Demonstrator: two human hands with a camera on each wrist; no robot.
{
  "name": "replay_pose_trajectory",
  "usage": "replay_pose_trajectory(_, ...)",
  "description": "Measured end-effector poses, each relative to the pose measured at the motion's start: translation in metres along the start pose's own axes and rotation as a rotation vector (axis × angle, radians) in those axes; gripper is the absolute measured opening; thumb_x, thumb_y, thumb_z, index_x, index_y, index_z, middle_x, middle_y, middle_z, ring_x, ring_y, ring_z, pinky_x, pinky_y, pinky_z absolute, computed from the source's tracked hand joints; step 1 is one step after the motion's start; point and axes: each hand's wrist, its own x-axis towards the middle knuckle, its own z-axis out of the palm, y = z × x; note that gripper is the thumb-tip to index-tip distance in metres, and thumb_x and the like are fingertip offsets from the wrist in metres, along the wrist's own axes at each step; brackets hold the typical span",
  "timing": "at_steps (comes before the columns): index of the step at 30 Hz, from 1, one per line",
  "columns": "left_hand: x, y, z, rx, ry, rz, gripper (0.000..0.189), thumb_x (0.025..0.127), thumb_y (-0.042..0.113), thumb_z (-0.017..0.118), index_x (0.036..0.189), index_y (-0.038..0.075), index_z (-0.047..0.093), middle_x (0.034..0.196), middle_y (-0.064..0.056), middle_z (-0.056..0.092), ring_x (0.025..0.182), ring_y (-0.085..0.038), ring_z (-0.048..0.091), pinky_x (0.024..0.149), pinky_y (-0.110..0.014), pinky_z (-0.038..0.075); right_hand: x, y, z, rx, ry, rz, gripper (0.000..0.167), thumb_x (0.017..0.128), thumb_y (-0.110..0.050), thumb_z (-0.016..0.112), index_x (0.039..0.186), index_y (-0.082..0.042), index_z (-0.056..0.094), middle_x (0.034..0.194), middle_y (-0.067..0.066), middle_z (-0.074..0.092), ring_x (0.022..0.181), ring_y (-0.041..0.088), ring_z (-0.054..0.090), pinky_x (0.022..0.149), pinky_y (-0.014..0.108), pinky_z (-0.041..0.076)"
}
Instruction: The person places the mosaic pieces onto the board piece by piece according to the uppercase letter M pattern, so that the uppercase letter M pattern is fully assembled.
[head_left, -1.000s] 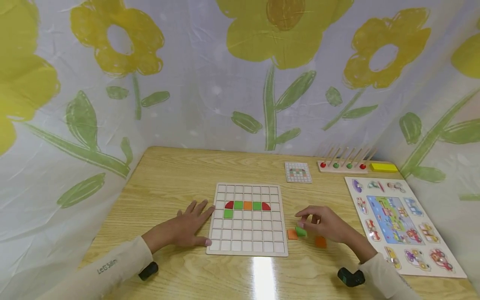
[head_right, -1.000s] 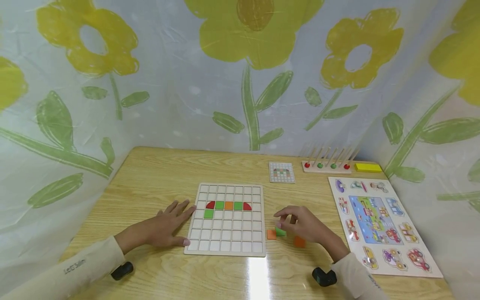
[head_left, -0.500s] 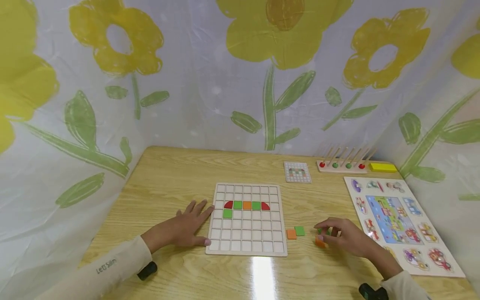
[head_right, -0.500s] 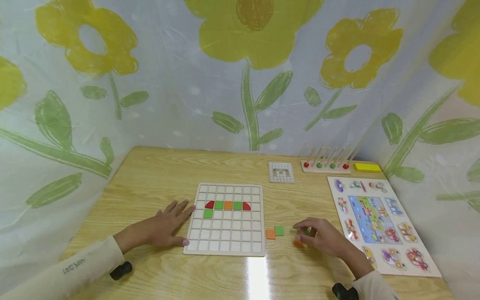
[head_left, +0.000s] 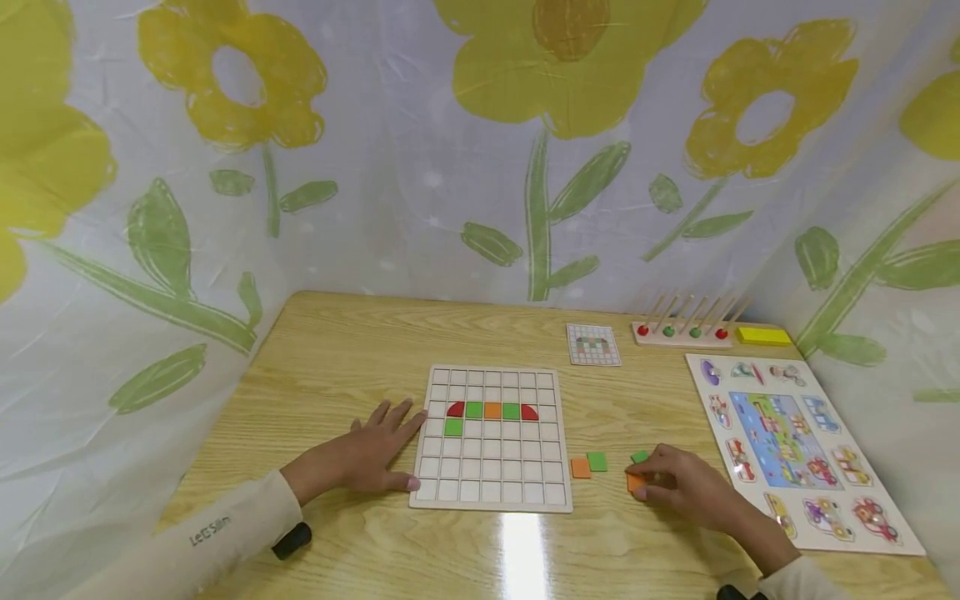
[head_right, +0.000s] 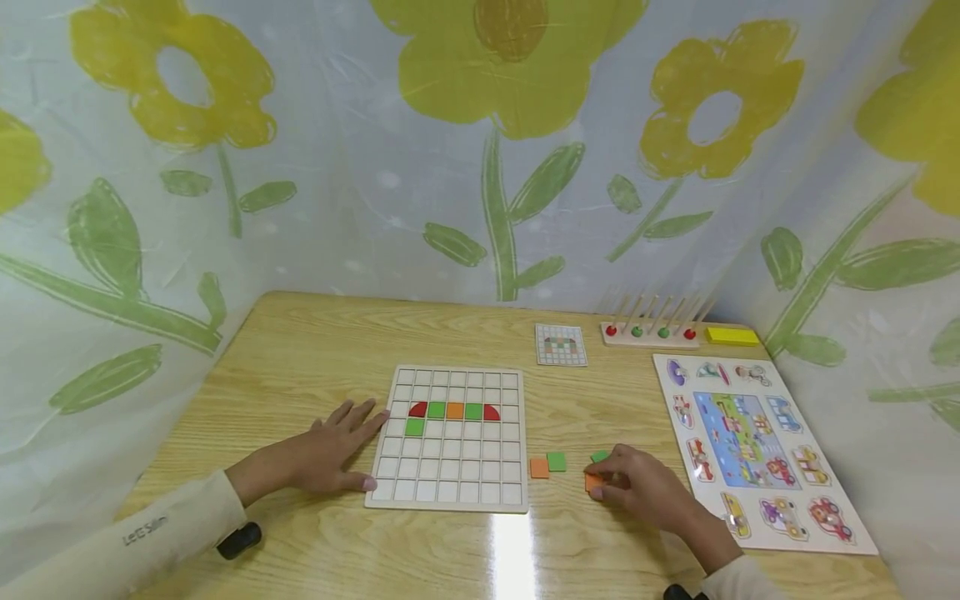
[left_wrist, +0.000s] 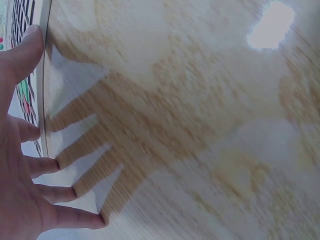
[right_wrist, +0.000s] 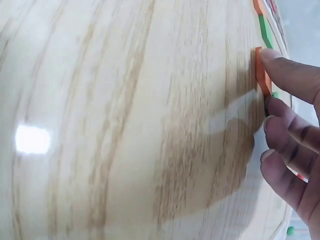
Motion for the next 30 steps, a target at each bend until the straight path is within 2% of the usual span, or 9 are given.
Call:
replay_pose_trajectory(3,0.0001,0.0002,-0.0001,0.006,0.001,-0.003,0.1,0.091,0.062,0.063,0.162,0.01,0.017,0.166,-0.025,0.01,0.148,-0.058,0.011,0.098,-0.084,0.025,0.0013,-0.0016,0.0017,-0.007,0.015,-0.006,0.034,0.092,-0.035,0.072,0.118,-0.013,0.076,0.094,-0.011,0.06,0.068,-0.001,0.043,0.058,0.021,0.04)
replay_pose_trajectory(15,-0.0005,0.0027,-0.0014,0.002,-0.005,-0.016,0.1,0.09,0.063,0.064,0.162,0.01,0.018,0.166,-0.025,0.011,0.148,-0.058,0.011,0.099,-0.084,0.024,0.0052,-0.0051,0.0053,-0.043,0.043,-0.024,0.025,0.09,-0.031,0.075,0.111,-0.017,0.074,0.095,-0.009,0.062,0.069,-0.002,0.046,0.061,0.021,0.044)
replay_pose_trajectory(23,-0.0004,0.0012,-0.001,0.003,-0.003,-0.012,0.1,0.09,0.063,0.063,0.162,0.01,0.018,0.166,-0.024,0.011,0.149,-0.057,0.011,0.099,-0.083,0.025,0.0087,-0.0076,0.0058,-0.079,0.03,0.01,0.033,0.094,-0.039,0.07,0.119,-0.018,0.07,0.094,-0.013,0.064,0.075,-0.004,0.055,0.064,0.024,0.048)
replay_pose_trajectory(27,-0.0003,0.0012,-0.0008,0.011,-0.002,-0.017,0.1,0.09,0.064,0.063,0.162,0.01,0.018,0.166,-0.024,0.011,0.149,-0.057,0.012,0.1,-0.083,0.025,0.0089,-0.0082,0.006,-0.097,0.027,-0.014,0.029,0.094,-0.03,0.071,0.119,-0.017,0.072,0.095,-0.015,0.064,0.079,-0.004,0.054,0.066,0.024,0.048)
replay_pose_trajectory(30,-0.0003,0.002,-0.001,0.013,0.001,-0.019,0.1,0.09,0.064,0.063,0.162,0.01,0.018,0.166,-0.024,0.012,0.148,-0.057,0.012,0.099,-0.083,0.025,0.0086,-0.0091,0.0065,-0.095,0.033,-0.023,0.027,0.093,-0.026,0.072,0.119,-0.016,0.073,0.094,-0.014,0.063,0.075,-0.004,0.052,0.064,0.023,0.046)
